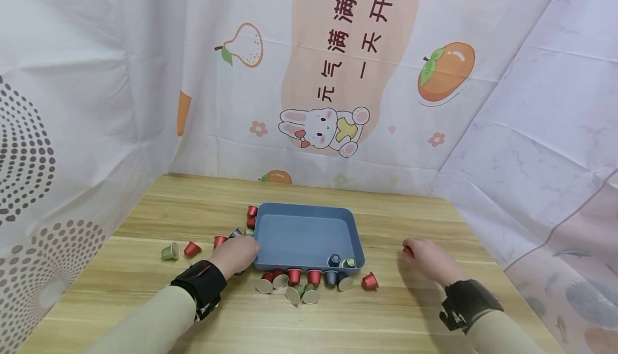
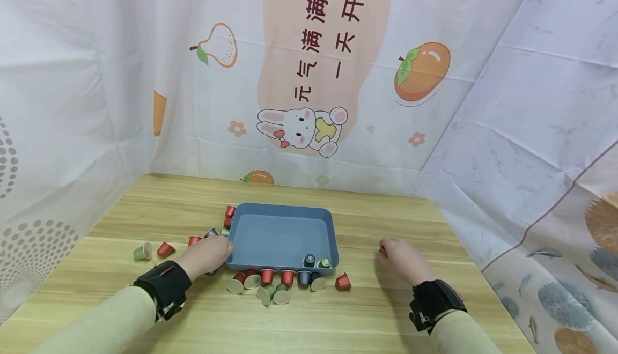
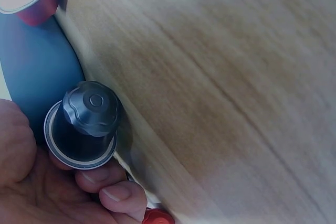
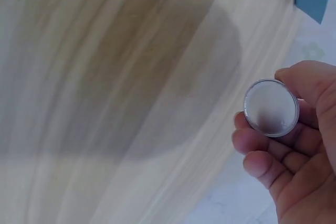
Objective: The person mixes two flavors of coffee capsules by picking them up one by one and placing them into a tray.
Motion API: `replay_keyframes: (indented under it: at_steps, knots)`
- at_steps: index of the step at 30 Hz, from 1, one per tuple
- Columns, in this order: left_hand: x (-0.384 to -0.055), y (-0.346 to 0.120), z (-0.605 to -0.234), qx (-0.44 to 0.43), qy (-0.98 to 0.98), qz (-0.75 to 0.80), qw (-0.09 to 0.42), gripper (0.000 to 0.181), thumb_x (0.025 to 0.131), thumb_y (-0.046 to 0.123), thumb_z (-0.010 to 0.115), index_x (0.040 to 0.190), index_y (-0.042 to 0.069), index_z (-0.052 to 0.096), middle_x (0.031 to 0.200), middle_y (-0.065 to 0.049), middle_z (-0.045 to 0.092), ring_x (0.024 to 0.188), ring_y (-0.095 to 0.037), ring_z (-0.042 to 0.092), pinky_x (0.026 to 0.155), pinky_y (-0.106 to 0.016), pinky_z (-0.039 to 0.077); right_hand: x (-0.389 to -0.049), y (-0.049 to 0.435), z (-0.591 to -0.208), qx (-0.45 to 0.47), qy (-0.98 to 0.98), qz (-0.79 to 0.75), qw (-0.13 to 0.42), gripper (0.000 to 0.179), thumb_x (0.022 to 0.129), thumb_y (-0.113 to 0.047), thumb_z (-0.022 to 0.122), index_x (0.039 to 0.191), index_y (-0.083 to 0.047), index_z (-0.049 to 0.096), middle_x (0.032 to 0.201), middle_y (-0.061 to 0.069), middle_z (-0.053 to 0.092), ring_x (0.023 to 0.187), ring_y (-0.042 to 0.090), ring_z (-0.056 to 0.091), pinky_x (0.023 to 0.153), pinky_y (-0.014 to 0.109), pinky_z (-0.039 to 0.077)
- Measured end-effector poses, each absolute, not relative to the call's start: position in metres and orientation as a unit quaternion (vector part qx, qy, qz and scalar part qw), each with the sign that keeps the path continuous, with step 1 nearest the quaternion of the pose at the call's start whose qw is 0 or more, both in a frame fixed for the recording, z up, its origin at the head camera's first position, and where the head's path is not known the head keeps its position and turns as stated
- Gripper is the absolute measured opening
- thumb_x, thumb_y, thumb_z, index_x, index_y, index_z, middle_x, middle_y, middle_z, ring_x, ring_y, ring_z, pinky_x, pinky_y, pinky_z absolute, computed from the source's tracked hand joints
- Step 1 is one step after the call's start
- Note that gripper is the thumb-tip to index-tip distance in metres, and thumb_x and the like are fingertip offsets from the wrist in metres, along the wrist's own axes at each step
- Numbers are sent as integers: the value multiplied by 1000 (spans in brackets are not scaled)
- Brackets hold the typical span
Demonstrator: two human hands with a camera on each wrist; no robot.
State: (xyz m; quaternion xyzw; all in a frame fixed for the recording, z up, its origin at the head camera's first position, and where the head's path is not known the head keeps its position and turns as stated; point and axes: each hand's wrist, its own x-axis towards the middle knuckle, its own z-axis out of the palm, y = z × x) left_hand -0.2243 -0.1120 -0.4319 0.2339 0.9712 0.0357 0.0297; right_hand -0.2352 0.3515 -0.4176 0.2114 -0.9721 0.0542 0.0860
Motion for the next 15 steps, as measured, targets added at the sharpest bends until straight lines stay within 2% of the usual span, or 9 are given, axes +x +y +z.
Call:
replay_keyframes:
  at_steps: [6, 15]
  knots:
    - [-224, -112, -432, 228, 972, 51, 33, 21, 100, -2, 55, 82, 5, 64, 79, -7, 58, 70, -19, 47, 68, -37, 45, -237, 341, -412, 232, -964, 70, 110, 11, 91, -2, 68, 88, -10, 61, 70, -8, 46, 62, 7, 40, 57, 27, 37]
    - [-223, -112, -431, 223, 972, 62, 33, 22, 100, -2, 55, 82, 5, 63, 78, -7, 57, 70, -19, 46, 67, -37, 44, -242, 322, -400, 251, -956, 87, 127, 12, 91, -5, 73, 92, -9, 62, 77, -5, 50, 64, 7, 42, 57, 26, 38]
